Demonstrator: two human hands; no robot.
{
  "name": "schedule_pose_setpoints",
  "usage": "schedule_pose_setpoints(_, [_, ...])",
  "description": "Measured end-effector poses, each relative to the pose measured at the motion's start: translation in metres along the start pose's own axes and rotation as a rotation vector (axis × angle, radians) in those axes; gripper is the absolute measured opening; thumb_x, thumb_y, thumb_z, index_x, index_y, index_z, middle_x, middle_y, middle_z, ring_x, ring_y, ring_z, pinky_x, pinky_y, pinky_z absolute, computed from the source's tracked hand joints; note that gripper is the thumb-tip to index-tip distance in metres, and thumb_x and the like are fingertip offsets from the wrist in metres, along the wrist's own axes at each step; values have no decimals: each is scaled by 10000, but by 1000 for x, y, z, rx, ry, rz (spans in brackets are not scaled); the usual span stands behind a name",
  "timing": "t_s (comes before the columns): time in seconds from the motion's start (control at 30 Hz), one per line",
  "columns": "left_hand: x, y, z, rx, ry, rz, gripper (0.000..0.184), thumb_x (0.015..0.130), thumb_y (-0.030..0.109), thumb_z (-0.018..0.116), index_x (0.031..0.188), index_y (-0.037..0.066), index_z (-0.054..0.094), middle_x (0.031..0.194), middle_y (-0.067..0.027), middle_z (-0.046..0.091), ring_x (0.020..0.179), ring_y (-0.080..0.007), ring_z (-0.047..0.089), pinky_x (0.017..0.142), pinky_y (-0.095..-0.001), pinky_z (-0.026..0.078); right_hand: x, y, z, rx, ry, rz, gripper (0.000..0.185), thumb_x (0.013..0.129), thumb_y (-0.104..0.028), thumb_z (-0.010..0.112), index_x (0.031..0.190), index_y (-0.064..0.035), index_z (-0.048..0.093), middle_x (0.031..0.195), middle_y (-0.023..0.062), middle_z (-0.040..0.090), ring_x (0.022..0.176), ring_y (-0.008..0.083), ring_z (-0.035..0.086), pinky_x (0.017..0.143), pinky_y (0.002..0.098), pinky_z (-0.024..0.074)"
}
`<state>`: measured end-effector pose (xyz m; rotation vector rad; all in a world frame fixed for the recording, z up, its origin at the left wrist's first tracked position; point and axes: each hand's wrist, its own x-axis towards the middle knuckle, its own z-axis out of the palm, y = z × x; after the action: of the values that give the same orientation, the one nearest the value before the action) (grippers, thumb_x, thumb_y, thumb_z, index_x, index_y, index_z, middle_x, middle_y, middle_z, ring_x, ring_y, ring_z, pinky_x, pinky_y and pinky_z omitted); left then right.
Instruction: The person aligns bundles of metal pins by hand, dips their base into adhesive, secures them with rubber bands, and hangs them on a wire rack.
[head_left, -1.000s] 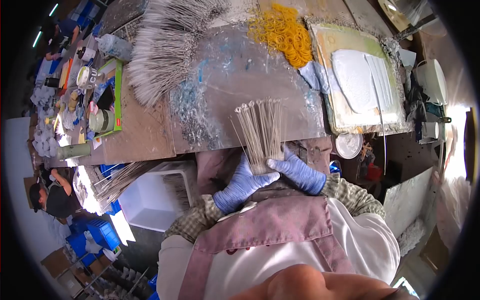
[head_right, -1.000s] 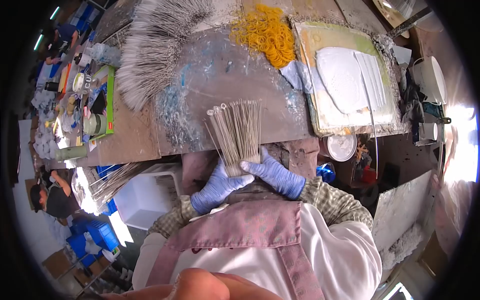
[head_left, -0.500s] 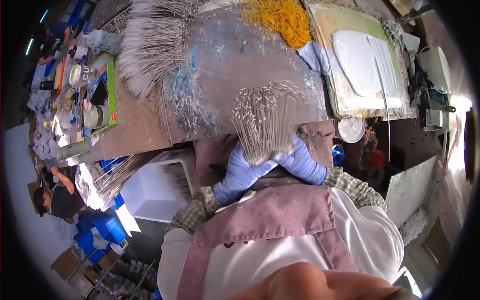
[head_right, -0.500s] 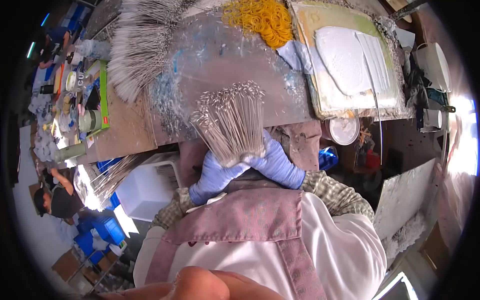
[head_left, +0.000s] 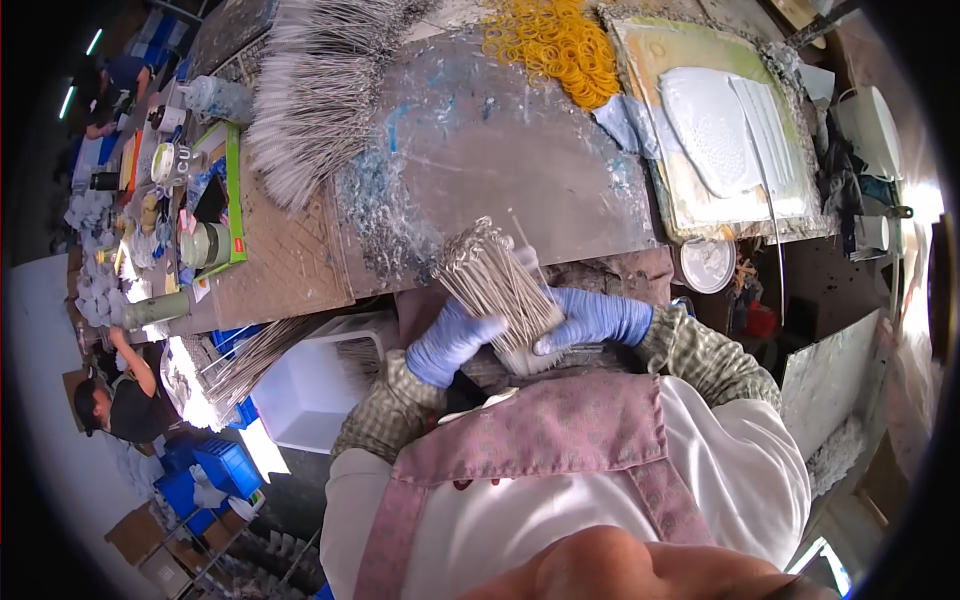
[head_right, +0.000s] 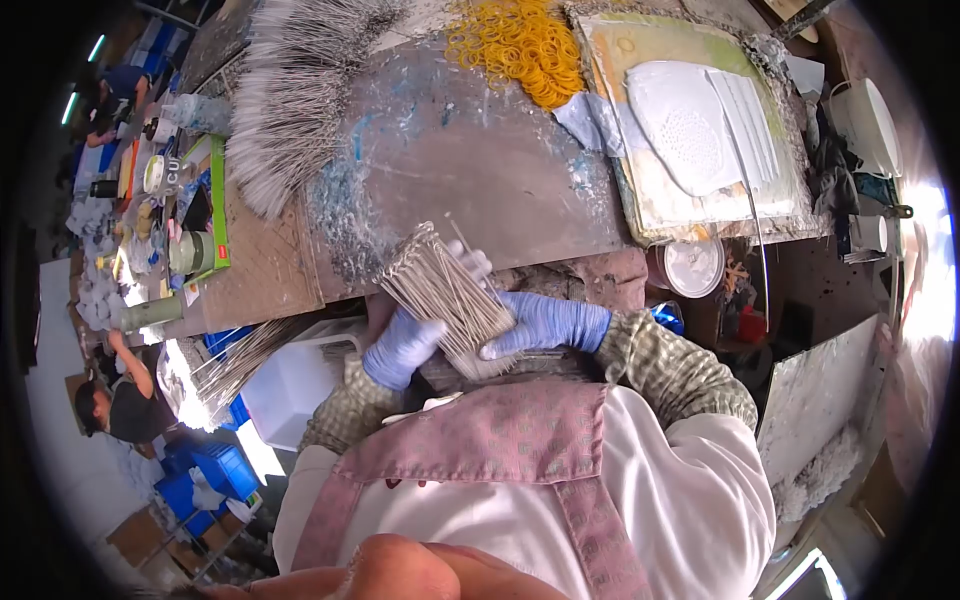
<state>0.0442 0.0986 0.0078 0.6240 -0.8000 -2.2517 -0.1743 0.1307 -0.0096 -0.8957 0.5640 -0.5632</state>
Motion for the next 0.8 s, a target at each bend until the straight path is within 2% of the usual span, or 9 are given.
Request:
schedule_pose_setpoints(0.13, [26,35,7,68,-57,138,880,746,142,849,1454,5,344,1278,-137,593,1204,-280,581,1054,-408,464,11,-43,-5,-196,-185,76,789,798,-317,843,1408,-9,449,1333,139,578,1262,244,514,1090,403,393])
schedule_pose_setpoints(0.27, [41,58,38,663,167,514,800,734,99,846,1377,-43,391,1105,-107,690,1017,-228,677,940,-367,538,10,-77,-1,-752,320,-226,1061,658,-492,886,1438,5,366,1329,243,542,1276,376,518,1073,416,418])
schedule_pose_setpoints(0.33, [50,45,53,801,318,590,794,726,112,866,1368,-29,421,1164,-121,670,1077,-225,655,953,-360,523,20,-89,-4,-1063,453,-472,1024,672,-453,879,1439,5,378,1365,237,517,1292,390,499,1089,423,405])
schedule_pose_setpoints(0.4, [71,29,41,776,64,921,914,687,127,894,1427,28,366,1287,-175,592,1213,-275,568,1047,-412,464,37,-64,-35,-1056,490,-514,999,676,-410,874,1444,2,385,1390,232,500,1323,383,468,1114,435,375])
schedule_pose_setpoints(0.47, [80,40,20,1042,91,868,905,696,240,897,1428,51,399,1346,-178,559,1290,-293,513,1108,-406,402,40,-35,-69,-751,360,-209,948,681,-372,871,1426,-4,415,1400,223,492,1320,377,471,1119,439,369])
schedule_pose_setpoints(0.57, [89,22,-45,1724,-46,487,1031,603,427,919,1404,52,389,1250,-142,599,1158,-347,579,1020,-431,459,40,-38,-65,-1177,400,-360,945,689,-378,859,1434,-22,400,1388,213,502,1310,381,479,1101,443,391])
schedule_pose_setpoints(0.67, [63,33,-9,1405,72,640,987,620,417,911,1383,45,407,1247,-144,596,1149,-352,575,1008,-435,461,36,-18,-75,-1334,405,-481,965,682,-392,860,1438,-30,382,1371,211,509,1318,386,467,1098,445,393])
schedule_pose_setpoints(0.73, [62,10,-14,1427,110,640,954,634,379,909,1375,48,410,1218,-159,593,1137,-359,575,1008,-433,458,37,-15,-72,-1290,474,-227,965,676,-383,869,1434,-32,385,1355,222,513,1302,414,465,1100,456,389])
schedule_pose_setpoints(0.8, [65,-9,-18,1158,315,396,872,695,286,892,1373,34,406,1219,-141,588,1132,-302,587,1003,-422,473,35,-34,-61,-1585,402,-553,951,732,-366,859,1456,-32,340,1364,183,516,1318,348,473,1105,429,384])
